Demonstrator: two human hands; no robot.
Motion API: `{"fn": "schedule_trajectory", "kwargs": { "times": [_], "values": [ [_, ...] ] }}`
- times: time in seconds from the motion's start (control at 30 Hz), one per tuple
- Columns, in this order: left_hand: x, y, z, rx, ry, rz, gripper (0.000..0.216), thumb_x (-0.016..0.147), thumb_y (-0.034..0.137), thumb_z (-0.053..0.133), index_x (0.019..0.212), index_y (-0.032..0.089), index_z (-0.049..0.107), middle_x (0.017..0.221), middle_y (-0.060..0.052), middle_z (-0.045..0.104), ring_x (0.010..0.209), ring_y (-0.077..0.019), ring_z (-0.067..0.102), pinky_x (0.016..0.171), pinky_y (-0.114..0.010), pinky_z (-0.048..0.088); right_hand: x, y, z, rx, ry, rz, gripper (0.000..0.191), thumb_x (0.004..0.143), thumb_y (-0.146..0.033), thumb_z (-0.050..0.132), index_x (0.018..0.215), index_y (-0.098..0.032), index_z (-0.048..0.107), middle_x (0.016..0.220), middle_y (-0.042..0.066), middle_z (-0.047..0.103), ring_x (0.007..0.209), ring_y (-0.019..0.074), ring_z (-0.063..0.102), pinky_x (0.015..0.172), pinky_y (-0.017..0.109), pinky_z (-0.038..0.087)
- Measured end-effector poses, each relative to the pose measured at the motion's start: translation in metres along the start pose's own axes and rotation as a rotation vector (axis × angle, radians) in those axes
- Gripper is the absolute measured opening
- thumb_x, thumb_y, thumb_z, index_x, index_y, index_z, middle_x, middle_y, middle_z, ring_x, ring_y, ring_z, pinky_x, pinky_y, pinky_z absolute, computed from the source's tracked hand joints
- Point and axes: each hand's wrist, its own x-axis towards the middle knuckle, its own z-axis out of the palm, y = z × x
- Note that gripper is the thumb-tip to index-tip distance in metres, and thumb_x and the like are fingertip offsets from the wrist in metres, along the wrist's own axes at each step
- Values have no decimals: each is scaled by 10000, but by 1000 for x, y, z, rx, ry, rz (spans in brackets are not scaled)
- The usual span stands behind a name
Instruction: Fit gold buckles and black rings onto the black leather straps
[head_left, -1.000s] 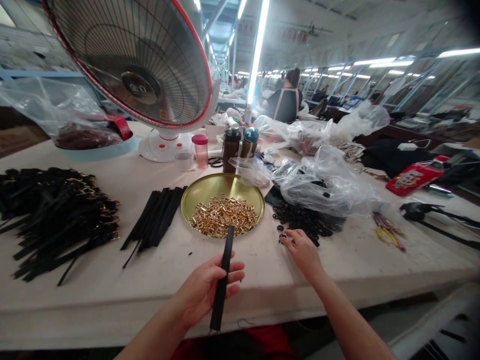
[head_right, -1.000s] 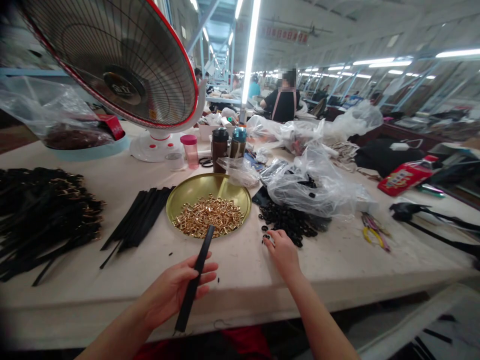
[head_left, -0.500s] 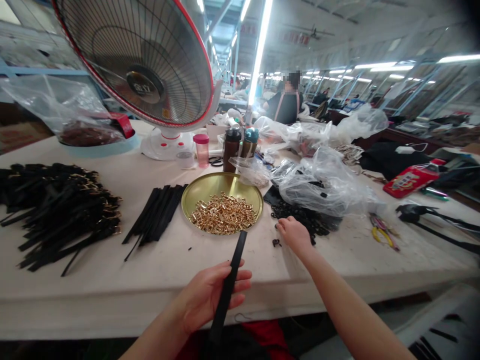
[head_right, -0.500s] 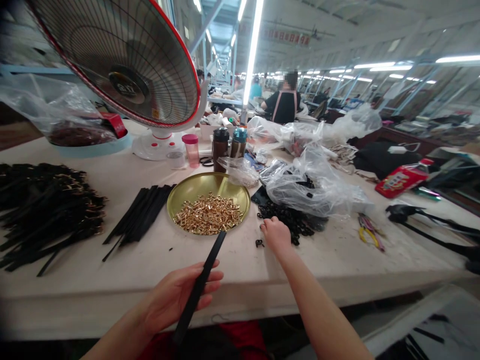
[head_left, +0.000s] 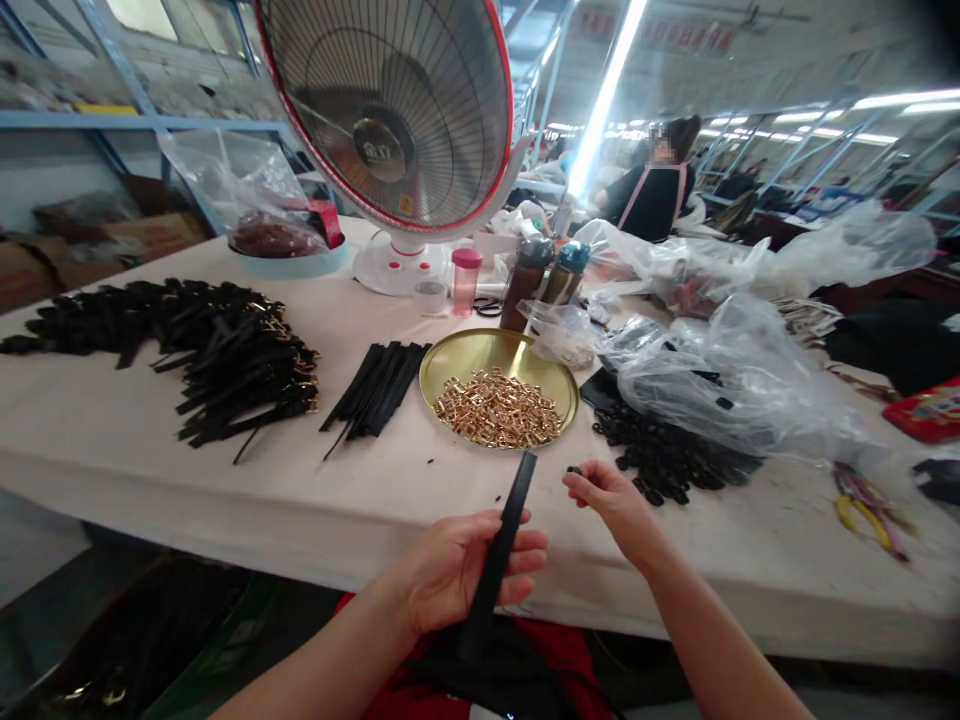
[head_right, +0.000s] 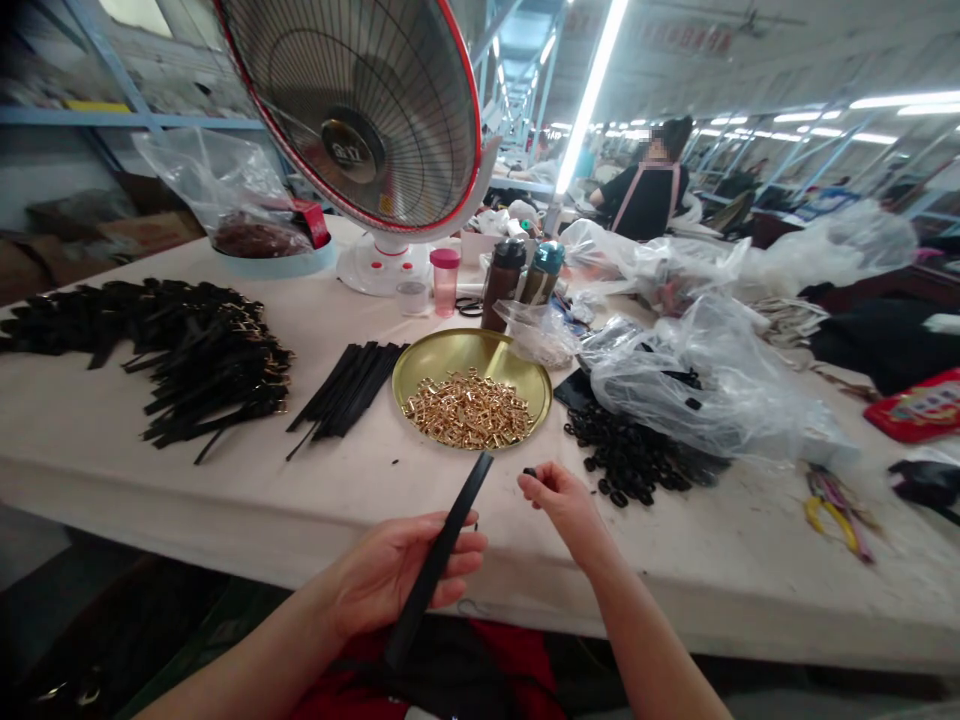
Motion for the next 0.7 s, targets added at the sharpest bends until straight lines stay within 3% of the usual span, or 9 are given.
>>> {"fn": "schedule_trajectory", "kwargs": {
  "times": [0.13,0.27,0.43,0.53,0.6,0.7],
  "values": [
    [-4,0,0,51,26,3,333,789,185,485,1110,94,495,979,-125,622,810,-174,619,676,-267,490,-21,-5,25,429,-54,148,276,611,-407,696,640,-169,559,648,-3,597,527,80,471,537,223,392],
    [-5,-1,-2,132,82,12,325,768,189,487,1078,96,511,940,-121,624,764,-166,619,635,-257,487,-30,-7,37,677,-68,237,251,627,-390,699,671,-164,598,698,15,626,538,72,496,527,201,428],
    [-2,-6,-8,383,178,81,291,782,222,435,1037,103,511,713,-60,622,526,-106,571,493,-200,441,-34,-6,43,751,-4,286,214,599,-318,734,653,-169,591,743,14,651,563,74,549,550,188,473],
    [-3,-8,-8,550,229,151,266,780,247,426,985,107,519,637,-30,603,459,-80,529,454,-170,397,-34,-5,44,762,76,296,248,584,-308,744,763,-204,606,717,-10,645,539,70,549,524,179,477],
    [-5,-8,-7,659,230,174,252,778,260,416,950,114,528,622,-14,591,429,-62,494,431,-152,357,-33,-3,44,777,93,322,323,572,-324,748,848,-228,610,702,-23,637,548,70,552,524,173,478],
    [-7,-8,-9,863,179,150,273,788,259,376,970,126,530,624,-6,583,418,-56,468,433,-153,336,-33,0,44,792,74,343,313,560,-350,750,815,-221,623,650,-31,615,551,71,548,532,174,474]
  ]
}}
